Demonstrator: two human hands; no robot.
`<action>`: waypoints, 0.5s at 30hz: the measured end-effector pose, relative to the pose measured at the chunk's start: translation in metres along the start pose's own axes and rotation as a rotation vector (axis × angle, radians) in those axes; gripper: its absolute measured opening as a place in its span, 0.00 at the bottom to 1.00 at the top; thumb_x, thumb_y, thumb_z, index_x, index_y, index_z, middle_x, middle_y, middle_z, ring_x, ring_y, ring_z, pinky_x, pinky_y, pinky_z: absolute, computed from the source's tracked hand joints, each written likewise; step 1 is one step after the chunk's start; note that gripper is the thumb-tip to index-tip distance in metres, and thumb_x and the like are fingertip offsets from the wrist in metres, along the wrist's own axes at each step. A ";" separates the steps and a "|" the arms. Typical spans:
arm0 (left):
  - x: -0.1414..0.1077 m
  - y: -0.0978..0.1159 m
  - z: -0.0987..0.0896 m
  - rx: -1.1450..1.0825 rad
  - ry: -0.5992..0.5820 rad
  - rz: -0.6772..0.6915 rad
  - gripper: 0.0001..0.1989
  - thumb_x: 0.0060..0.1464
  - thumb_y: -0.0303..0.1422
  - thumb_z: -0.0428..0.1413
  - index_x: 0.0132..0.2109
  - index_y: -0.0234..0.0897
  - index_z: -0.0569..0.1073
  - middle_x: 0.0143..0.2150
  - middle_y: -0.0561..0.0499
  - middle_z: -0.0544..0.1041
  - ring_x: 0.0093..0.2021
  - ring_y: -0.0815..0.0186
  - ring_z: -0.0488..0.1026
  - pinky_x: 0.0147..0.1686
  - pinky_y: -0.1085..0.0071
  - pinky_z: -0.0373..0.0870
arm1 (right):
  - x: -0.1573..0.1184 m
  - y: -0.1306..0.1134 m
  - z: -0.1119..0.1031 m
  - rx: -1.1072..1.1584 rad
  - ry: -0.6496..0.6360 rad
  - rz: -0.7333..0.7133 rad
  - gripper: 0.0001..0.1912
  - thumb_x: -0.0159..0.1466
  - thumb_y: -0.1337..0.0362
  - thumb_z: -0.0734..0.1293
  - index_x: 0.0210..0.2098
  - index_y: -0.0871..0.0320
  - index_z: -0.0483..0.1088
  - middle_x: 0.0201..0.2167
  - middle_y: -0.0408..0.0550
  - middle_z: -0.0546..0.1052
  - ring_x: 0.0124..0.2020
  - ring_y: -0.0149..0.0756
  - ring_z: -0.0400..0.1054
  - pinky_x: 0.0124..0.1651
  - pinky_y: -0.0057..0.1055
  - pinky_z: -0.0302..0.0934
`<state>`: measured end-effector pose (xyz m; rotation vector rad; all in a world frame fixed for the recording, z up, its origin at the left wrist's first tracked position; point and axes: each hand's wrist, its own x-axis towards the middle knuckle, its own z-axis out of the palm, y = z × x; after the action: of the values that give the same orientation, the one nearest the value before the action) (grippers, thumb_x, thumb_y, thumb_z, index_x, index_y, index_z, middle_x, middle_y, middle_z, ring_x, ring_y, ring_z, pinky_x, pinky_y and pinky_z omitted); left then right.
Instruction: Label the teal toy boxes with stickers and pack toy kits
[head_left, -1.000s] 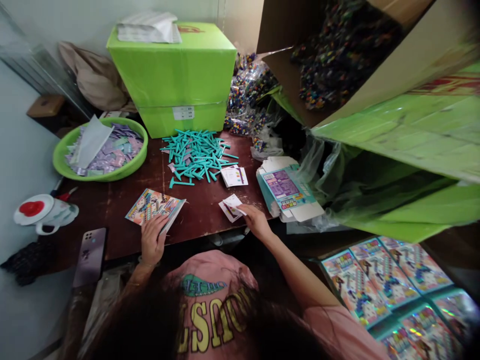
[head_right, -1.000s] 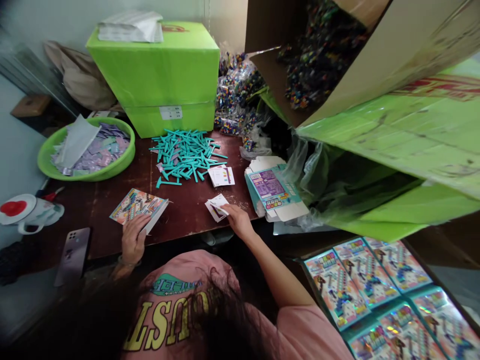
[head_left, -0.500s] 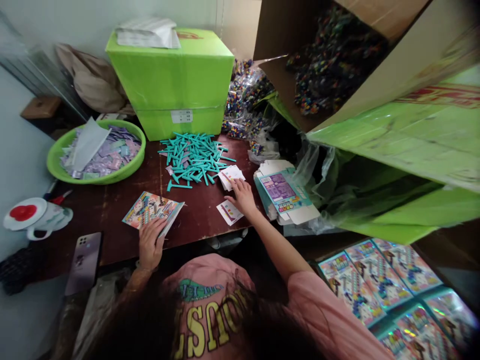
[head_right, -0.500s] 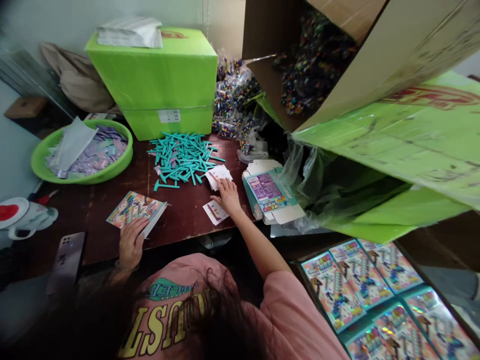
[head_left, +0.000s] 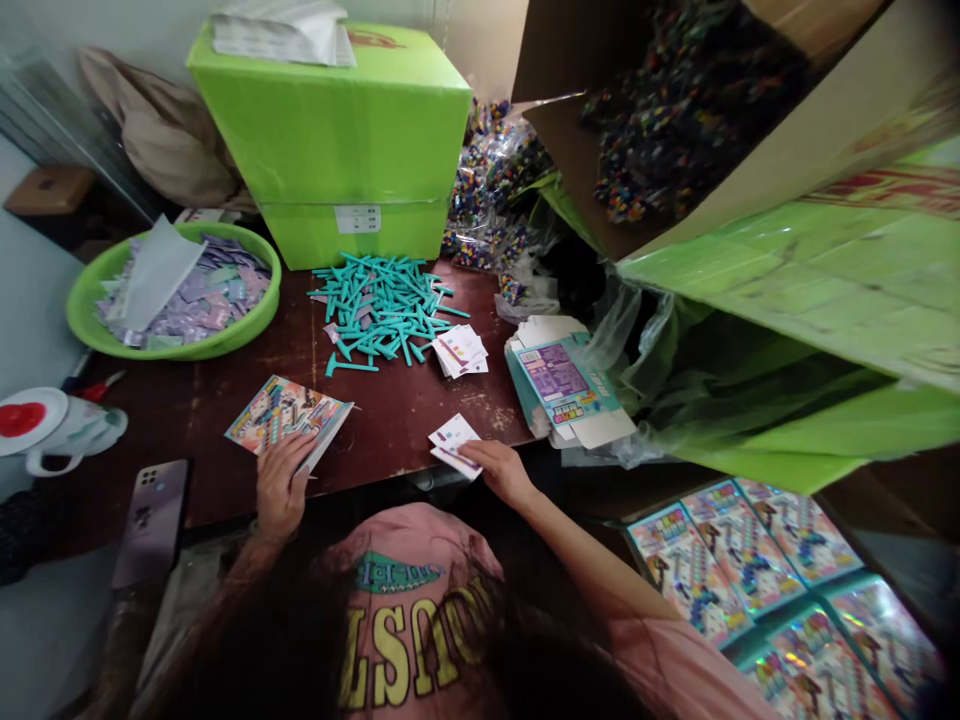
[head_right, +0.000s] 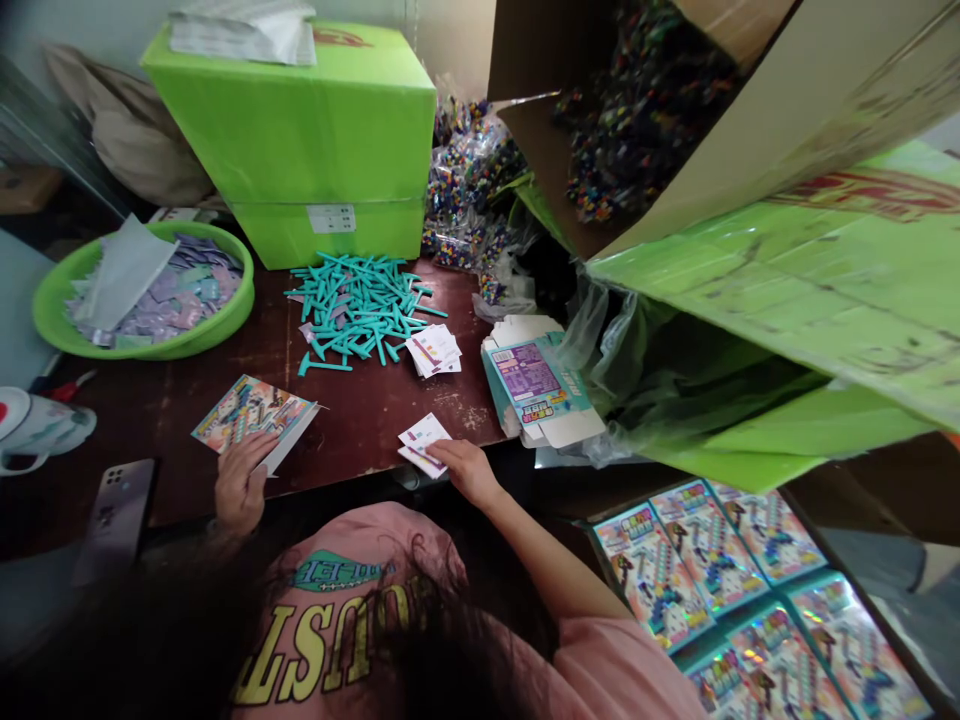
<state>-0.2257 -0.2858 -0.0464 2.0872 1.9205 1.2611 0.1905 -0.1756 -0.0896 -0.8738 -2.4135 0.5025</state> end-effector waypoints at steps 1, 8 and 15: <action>0.000 0.001 0.001 0.001 0.000 0.000 0.18 0.66 0.33 0.46 0.57 0.39 0.75 0.56 0.43 0.79 0.62 0.54 0.71 0.64 0.49 0.58 | 0.009 0.000 -0.007 0.052 0.082 0.043 0.24 0.67 0.75 0.58 0.57 0.52 0.74 0.51 0.48 0.80 0.51 0.40 0.76 0.51 0.39 0.71; 0.004 0.012 0.004 -0.005 -0.028 -0.006 0.18 0.67 0.32 0.46 0.57 0.40 0.74 0.57 0.43 0.78 0.63 0.54 0.70 0.64 0.49 0.57 | 0.123 0.027 -0.051 -0.078 0.416 0.227 0.20 0.69 0.69 0.60 0.57 0.54 0.73 0.56 0.51 0.76 0.58 0.43 0.69 0.62 0.42 0.62; -0.005 0.004 -0.002 -0.011 0.008 0.003 0.18 0.67 0.30 0.46 0.58 0.40 0.74 0.57 0.43 0.78 0.62 0.53 0.70 0.64 0.49 0.58 | 0.165 0.060 -0.010 -0.265 0.069 0.273 0.19 0.71 0.58 0.63 0.58 0.56 0.73 0.60 0.58 0.73 0.61 0.51 0.64 0.63 0.51 0.55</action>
<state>-0.2229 -0.2918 -0.0452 2.0836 1.9103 1.2794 0.1167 -0.0201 -0.0552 -1.3237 -2.3429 0.2468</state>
